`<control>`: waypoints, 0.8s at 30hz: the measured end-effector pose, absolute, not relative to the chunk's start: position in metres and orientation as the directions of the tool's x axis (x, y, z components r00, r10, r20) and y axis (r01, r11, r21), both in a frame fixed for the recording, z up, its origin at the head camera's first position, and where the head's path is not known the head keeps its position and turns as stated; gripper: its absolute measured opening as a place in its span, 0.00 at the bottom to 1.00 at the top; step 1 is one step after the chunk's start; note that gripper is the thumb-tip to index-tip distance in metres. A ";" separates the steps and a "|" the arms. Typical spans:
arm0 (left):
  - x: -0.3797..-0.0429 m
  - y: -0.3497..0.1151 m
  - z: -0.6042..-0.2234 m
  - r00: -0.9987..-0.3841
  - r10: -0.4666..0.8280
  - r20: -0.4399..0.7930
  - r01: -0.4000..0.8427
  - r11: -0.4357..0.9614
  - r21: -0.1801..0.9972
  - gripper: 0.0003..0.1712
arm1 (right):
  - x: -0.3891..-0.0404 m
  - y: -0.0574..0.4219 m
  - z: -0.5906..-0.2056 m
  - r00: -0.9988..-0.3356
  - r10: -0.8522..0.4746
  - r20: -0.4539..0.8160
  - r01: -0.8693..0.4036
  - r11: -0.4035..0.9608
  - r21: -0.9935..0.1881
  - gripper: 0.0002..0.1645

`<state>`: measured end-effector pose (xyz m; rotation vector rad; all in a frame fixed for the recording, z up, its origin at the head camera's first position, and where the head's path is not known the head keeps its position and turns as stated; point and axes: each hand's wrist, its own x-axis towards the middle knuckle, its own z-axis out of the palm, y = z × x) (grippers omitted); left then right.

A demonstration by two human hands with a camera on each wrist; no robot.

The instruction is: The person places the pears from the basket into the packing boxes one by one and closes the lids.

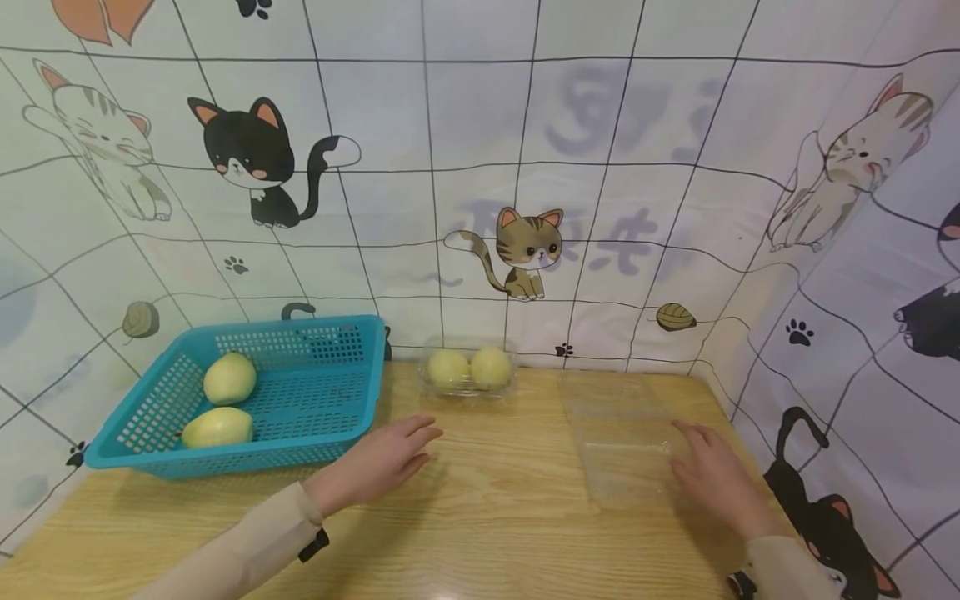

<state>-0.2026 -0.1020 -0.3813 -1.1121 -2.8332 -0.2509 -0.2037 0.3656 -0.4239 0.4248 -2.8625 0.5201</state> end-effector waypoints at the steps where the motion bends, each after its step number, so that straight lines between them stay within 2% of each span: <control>1: -0.202 -0.103 -0.381 -0.727 0.670 0.148 0.686 0.718 0.118 0.20 | -0.204 0.368 -0.426 -0.937 -0.242 0.253 -0.320 0.884 -0.340 0.32; 6: -0.200 -0.106 -0.383 -0.710 0.681 0.176 0.702 0.704 0.110 0.19 | -0.204 0.378 -0.433 -0.936 -0.223 0.271 -0.334 0.804 -0.491 0.33; 15: -0.197 -0.112 -0.384 -0.703 0.684 0.195 0.709 0.696 0.114 0.19 | -0.201 0.388 -0.433 -0.982 -0.147 0.116 -0.185 0.673 -0.716 0.32; 24: -0.195 -0.115 -0.386 -0.730 0.664 0.160 0.683 0.718 0.137 0.20 | -0.199 0.397 -0.436 -0.985 -0.165 0.051 -0.145 0.632 -0.762 0.30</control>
